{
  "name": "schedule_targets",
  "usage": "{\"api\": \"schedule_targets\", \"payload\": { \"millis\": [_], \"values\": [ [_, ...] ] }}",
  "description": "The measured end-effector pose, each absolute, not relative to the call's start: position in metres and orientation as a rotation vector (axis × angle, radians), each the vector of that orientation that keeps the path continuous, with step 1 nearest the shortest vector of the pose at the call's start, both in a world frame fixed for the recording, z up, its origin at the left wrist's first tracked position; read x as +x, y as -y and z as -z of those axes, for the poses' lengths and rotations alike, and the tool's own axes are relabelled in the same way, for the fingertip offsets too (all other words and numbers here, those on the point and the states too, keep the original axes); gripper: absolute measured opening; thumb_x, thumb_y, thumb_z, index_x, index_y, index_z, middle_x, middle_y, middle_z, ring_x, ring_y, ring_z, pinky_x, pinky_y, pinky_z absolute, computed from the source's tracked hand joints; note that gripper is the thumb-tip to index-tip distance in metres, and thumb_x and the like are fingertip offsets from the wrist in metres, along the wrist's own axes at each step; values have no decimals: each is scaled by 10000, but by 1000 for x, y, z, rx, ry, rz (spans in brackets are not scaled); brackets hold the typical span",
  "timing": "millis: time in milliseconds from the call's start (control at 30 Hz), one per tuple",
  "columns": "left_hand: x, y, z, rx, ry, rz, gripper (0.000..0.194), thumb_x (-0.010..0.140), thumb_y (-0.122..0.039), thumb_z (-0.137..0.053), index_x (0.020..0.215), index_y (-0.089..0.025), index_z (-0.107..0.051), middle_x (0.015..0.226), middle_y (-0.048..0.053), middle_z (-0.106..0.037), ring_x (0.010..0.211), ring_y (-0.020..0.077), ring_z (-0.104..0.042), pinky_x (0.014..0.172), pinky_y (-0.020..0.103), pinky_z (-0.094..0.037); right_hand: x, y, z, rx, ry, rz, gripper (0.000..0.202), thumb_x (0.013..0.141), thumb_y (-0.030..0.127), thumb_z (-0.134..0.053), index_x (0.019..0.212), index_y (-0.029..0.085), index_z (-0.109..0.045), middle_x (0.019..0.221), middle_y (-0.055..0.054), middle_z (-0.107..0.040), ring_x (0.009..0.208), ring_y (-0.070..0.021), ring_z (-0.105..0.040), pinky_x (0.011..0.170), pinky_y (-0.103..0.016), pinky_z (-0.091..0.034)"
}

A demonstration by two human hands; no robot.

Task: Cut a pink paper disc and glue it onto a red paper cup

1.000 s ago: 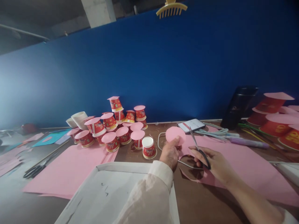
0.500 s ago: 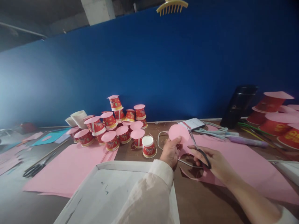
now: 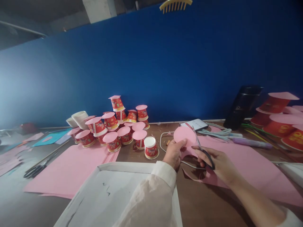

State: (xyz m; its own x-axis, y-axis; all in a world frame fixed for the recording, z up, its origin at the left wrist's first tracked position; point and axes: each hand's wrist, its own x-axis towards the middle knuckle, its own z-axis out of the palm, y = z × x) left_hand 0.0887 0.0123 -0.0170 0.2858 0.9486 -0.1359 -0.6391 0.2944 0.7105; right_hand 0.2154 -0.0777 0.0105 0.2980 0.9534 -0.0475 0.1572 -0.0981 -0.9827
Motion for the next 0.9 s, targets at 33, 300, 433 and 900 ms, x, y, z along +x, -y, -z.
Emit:
{"api": "schedule_targets", "payload": {
  "millis": [33,300,433,900],
  "values": [
    [89,-13,18,605,-622,-1146,586,413,-384,-996,847,-126,-699,780,48,-688,674,119,-554,670,267,-397,217,77,-10,-1519,1079,-962,635,736,653,-769,1101,134,-806,630,1,-623,535,-143,-536,427,-253,-444],
    [89,-14,19,612,-655,-1141,624,374,-410,-1002,835,-130,-688,745,26,-672,611,97,-503,607,259,-365,223,72,-4,-1557,1090,-987,662,734,671,-765,1112,130,-800,610,5,-618,490,-137,-515,379,-257,-461],
    [89,-13,17,603,-657,-1143,627,367,-400,-1001,843,-127,-697,758,29,-679,622,101,-517,611,260,-369,221,71,-4,-1556,1074,-978,670,732,673,-766,1120,129,-802,620,-1,-623,494,-139,-524,371,-256,-465],
    [89,-13,14,597,-641,-1145,601,372,-385,-991,836,-133,-703,795,47,-694,657,119,-543,647,277,-366,224,71,0,-1563,1083,-977,693,741,690,-767,1151,132,-795,609,6,-636,463,-129,-527,368,-251,-476]
  ]
}}
